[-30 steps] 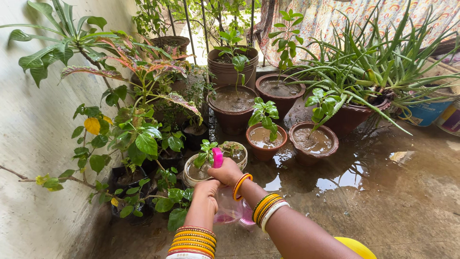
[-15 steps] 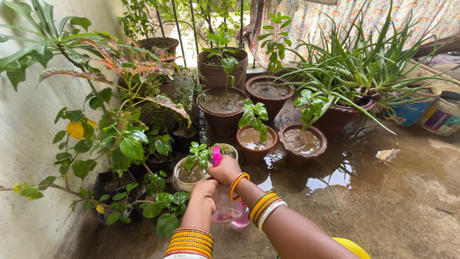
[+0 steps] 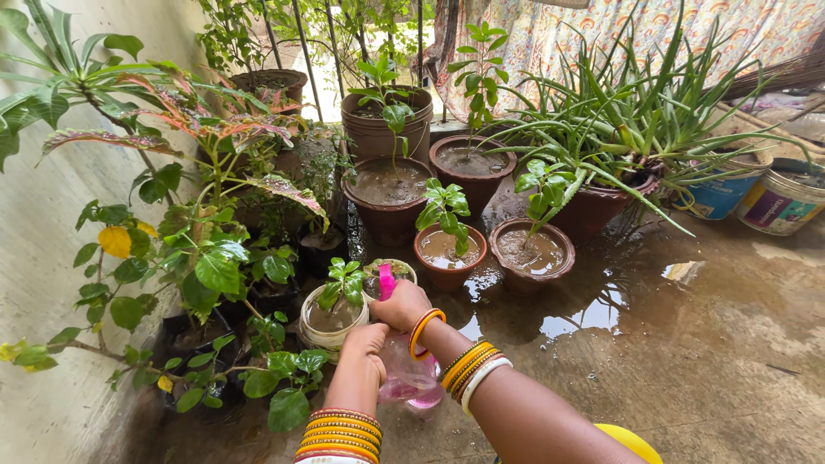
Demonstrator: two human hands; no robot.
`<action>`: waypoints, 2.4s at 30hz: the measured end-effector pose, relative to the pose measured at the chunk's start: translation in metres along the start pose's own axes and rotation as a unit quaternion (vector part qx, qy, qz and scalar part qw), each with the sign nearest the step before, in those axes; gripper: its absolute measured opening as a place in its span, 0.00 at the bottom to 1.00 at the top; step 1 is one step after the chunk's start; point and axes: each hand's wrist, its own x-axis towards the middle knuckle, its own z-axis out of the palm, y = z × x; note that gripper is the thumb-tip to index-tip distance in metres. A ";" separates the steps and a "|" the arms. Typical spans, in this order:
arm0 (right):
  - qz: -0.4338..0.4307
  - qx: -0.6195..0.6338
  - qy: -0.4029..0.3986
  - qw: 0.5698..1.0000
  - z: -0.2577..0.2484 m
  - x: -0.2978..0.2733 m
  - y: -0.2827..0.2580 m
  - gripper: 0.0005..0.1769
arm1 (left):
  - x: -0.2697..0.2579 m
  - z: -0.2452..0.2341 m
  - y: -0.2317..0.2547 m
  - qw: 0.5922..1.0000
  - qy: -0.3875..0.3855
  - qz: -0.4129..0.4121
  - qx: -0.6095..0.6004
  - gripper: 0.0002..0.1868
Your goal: The person sprays potted plants with water using a spray bottle.
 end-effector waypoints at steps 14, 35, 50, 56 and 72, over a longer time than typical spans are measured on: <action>-0.056 0.015 0.195 0.979 -0.071 -0.033 -0.012 0.26 | 0.022 0.025 -0.009 0.978 -0.173 0.109 -0.031 0.19; -0.024 0.047 0.272 0.961 -0.142 -0.046 0.035 0.24 | -0.014 0.112 -0.031 0.953 -0.218 0.187 0.096 0.26; -0.007 0.024 0.395 0.918 -0.191 -0.057 0.055 0.24 | -0.040 0.166 -0.047 0.940 -0.221 0.240 0.097 0.30; -0.069 0.035 0.443 0.893 -0.191 -0.056 0.057 0.25 | -0.041 0.163 -0.048 0.937 -0.230 0.243 0.096 0.31; 0.017 0.062 0.357 0.932 -0.186 -0.055 0.047 0.22 | -0.037 0.158 -0.042 0.941 -0.221 0.235 0.099 0.30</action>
